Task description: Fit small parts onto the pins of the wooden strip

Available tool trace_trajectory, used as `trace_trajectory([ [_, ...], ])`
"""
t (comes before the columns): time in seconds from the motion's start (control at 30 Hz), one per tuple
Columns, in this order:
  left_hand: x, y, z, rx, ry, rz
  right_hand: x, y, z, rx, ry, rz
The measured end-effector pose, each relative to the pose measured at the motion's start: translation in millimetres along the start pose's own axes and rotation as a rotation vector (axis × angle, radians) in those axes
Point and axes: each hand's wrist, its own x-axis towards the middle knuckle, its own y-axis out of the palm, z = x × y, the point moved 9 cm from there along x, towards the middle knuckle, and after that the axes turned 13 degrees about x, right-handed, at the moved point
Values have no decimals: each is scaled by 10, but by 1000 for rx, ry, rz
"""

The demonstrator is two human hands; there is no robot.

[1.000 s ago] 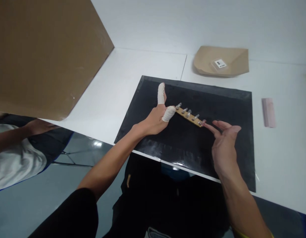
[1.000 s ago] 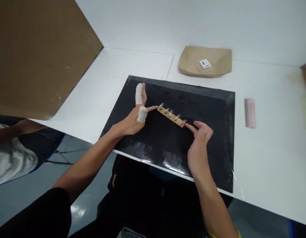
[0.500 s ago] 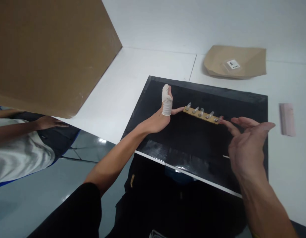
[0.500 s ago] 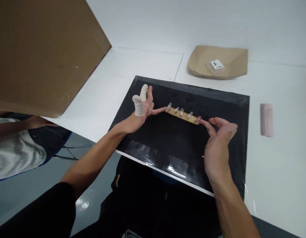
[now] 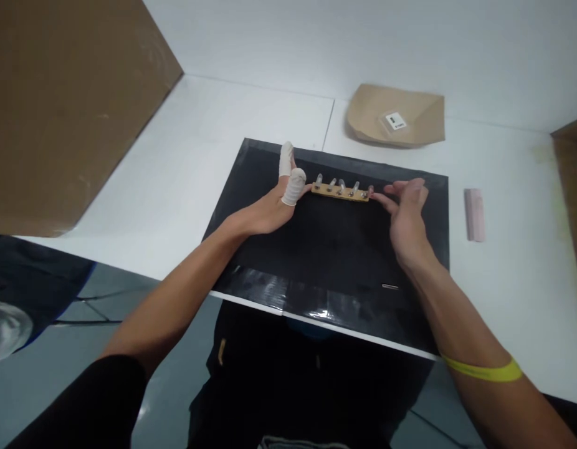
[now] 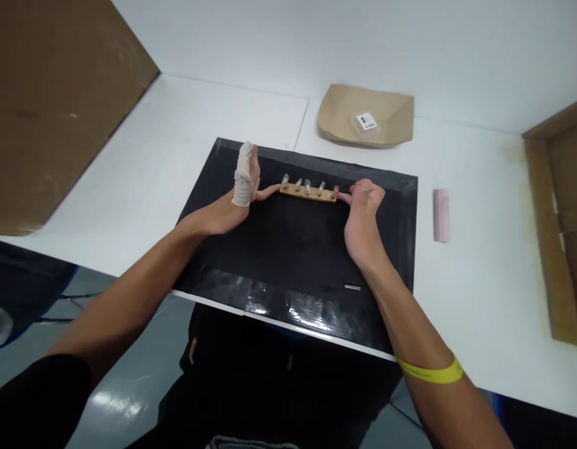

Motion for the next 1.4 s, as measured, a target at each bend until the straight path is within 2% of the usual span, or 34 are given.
trace_trajectory([
  [0.27, -7, -7, 8, 50, 8, -14, -95, 53, 17, -33, -21, 51],
  [0.4, -25, -27, -18, 74, 42, -16, -41, -31, -25, 9, 16, 21],
  [0.57, -123, -192, 82, 187, 45, -62, -154, -438, 165, -74, 23, -21],
  [0.7, -198, -316, 145, 390, 32, -112, -475, -817, 353, -269, 47, 8],
  [0.8, -179, -315, 162, 547, 17, -110, -752, -976, 389, -434, 5, 98],
  [0.93, -74, -269, 196, 599, -17, -67, -1091, -1013, 275, -694, -101, 258],
  [1.1, 36, -268, 196, 632, 13, -106, -1350, -1035, 240, -744, -178, 248],
  [1.4, 122, -144, 189, 734, 125, -124, -1511, -782, 253, -878, -284, 340],
])
